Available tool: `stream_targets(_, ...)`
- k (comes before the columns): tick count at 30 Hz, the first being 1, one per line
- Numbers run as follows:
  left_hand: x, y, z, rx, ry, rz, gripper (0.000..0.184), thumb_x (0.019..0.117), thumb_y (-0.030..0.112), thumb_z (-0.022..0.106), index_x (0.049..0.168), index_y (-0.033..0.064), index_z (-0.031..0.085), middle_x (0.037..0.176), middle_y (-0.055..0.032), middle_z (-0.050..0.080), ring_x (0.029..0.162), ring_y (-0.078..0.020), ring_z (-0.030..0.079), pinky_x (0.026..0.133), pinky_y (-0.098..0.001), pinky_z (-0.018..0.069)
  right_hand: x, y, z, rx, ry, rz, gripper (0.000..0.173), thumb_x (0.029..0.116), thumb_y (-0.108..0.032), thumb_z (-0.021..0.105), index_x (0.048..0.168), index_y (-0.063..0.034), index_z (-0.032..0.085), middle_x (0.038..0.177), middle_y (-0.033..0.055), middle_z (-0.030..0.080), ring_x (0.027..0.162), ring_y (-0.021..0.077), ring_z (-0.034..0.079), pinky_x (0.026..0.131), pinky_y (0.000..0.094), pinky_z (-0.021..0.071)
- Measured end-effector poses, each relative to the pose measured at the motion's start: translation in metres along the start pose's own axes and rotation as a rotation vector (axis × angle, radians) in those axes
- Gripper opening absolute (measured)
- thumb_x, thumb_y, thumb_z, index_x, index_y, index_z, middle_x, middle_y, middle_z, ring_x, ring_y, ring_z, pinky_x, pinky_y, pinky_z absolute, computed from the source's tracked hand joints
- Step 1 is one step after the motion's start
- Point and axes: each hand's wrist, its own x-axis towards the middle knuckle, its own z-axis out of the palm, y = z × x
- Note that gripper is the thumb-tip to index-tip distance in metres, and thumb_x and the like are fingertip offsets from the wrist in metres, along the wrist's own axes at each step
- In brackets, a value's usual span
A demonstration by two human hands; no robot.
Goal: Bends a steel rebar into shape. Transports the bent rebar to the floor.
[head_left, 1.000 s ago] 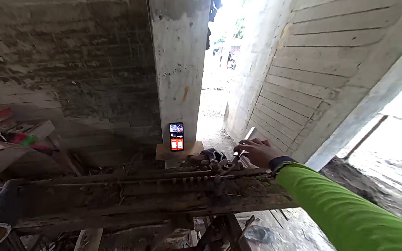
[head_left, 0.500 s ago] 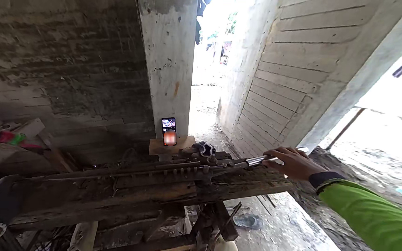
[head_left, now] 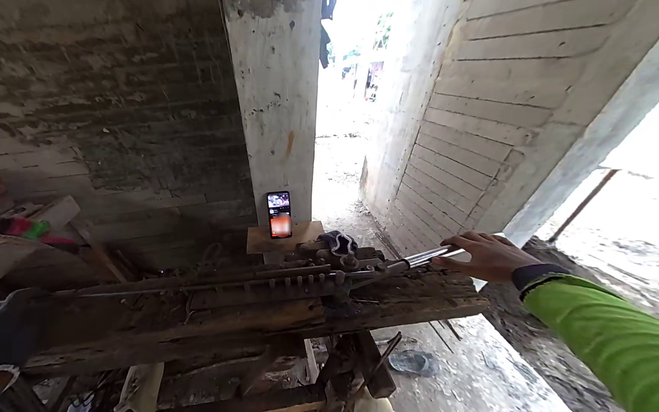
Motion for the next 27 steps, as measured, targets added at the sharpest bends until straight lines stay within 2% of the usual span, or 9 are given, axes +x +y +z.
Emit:
stream_targets(4, 0.002, -0.005, 0.003, 0.002, 0.012, 0.040, 0.025, 0.1071, 0.024, 0.055, 0.128, 0.0140, 0.065, 0.111, -0.0234, 0.071, 0.106, -0.0472, 0.068, 0.091, -0.0697, 0.0491, 0.001, 0.005, 0.001, 0.018, -0.005, -0.012, 0.079, 0.0806, -0.085, 0.057, 0.131, -0.0248, 0.067, 0.132, 0.0077, 0.065, 0.130, 0.0324, 0.056, 0.112, 0.0579, 0.0402)
stream_targets(8, -0.002, -0.002, -0.001, 0.033, 0.015, -0.004, 0.029, 0.1077, 0.032, 0.053, 0.131, 0.0193, 0.064, 0.111, -0.0227, 0.072, 0.107, -0.0481, 0.068, 0.089, -0.0702, 0.0495, 0.008, 0.025, 0.010, 0.098, 0.018, -0.095, 0.069, 0.0787, -0.080, 0.066, 0.108, -0.0173, 0.072, 0.108, 0.0073, 0.068, 0.111, 0.0287, 0.064, 0.095, 0.0524, 0.0528)
stream_targets(12, -0.001, -0.004, 0.003, 0.103, 0.028, -0.057, 0.024, 0.1044, 0.034, 0.059, 0.127, 0.0300, 0.067, 0.109, -0.0185, 0.074, 0.104, -0.0460, 0.069, 0.086, -0.0703, 0.0507, 0.014, 0.027, 0.010, 0.078, -0.064, -0.115, 0.066, 0.0797, -0.078, 0.067, 0.096, -0.0143, 0.069, 0.092, 0.0052, 0.067, 0.098, 0.0244, 0.067, 0.088, 0.0489, 0.0549)
stream_targets(15, -0.004, 0.001, 0.001, 0.143, 0.038, -0.076, 0.026, 0.1026, 0.038, 0.062, 0.127, 0.0320, 0.068, 0.109, -0.0173, 0.074, 0.103, -0.0447, 0.070, 0.085, -0.0686, 0.0516, 0.010, 0.027, 0.016, 0.039, -0.083, -0.111, 0.066, 0.0817, -0.078, 0.064, 0.090, -0.0128, 0.068, 0.084, 0.0060, 0.067, 0.089, 0.0259, 0.068, 0.083, 0.0503, 0.0544)
stream_targets(18, -0.011, 0.009, -0.003, 0.247, 0.054, -0.104, 0.029, 0.1033, 0.029, 0.059, 0.130, 0.0381, 0.066, 0.112, -0.0156, 0.074, 0.103, -0.0434, 0.071, 0.084, -0.0670, 0.0533, -0.008, 0.025, 0.019, 0.029, -0.052, -0.060, 0.066, 0.0808, -0.077, 0.066, 0.091, -0.0125, 0.069, 0.083, 0.0069, 0.069, 0.089, 0.0273, 0.070, 0.086, 0.0516, 0.0547)
stream_targets(21, -0.011, 0.014, -0.007, 0.361, 0.044, -0.096, 0.029, 0.0998, 0.031, 0.062, 0.126, 0.0416, 0.068, 0.120, -0.0088, 0.072, 0.105, -0.0388, 0.069, 0.087, -0.0669, 0.0514, -0.034, 0.021, 0.023, 0.040, 0.004, 0.000, 0.067, 0.0787, -0.079, 0.067, 0.088, -0.0121, 0.068, 0.081, 0.0074, 0.069, 0.088, 0.0282, 0.070, 0.086, 0.0535, 0.0541)
stream_targets(23, -0.012, 0.012, -0.006, 0.408, 0.043, -0.058, 0.028, 0.0980, 0.032, 0.064, 0.124, 0.0417, 0.069, 0.120, -0.0078, 0.072, 0.107, -0.0383, 0.069, 0.085, -0.0662, 0.0524, -0.043, 0.023, 0.021, 0.032, -0.009, 0.043, 0.076, 0.0754, -0.086, 0.062, 0.092, -0.0124, 0.069, 0.086, 0.0091, 0.070, 0.093, 0.0292, 0.070, 0.089, 0.0543, 0.0538)
stream_targets(25, -0.013, 0.016, -0.013, 0.403, 0.052, -0.044, 0.028, 0.0956, 0.031, 0.068, 0.122, 0.0404, 0.071, 0.124, -0.0067, 0.071, 0.116, -0.0384, 0.065, 0.093, -0.0657, 0.0493, -0.046, 0.027, 0.027, 0.021, -0.007, 0.077, 0.088, 0.0704, -0.095, 0.054, 0.096, -0.0125, 0.069, 0.092, 0.0115, 0.071, 0.099, 0.0316, 0.070, 0.091, 0.0563, 0.0536)
stream_targets(27, -0.011, 0.018, -0.016, 0.361, 0.074, -0.064, 0.031, 0.0915, 0.028, 0.074, 0.122, 0.0340, 0.072, 0.134, -0.0124, 0.064, 0.125, -0.0439, 0.056, 0.101, -0.0678, 0.0436, -0.054, 0.028, 0.032, 0.026, -0.007, 0.109, 0.096, 0.0681, -0.099, 0.049, 0.098, -0.0098, 0.070, 0.097, 0.0150, 0.071, 0.104, 0.0356, 0.069, 0.094, 0.0594, 0.0524)
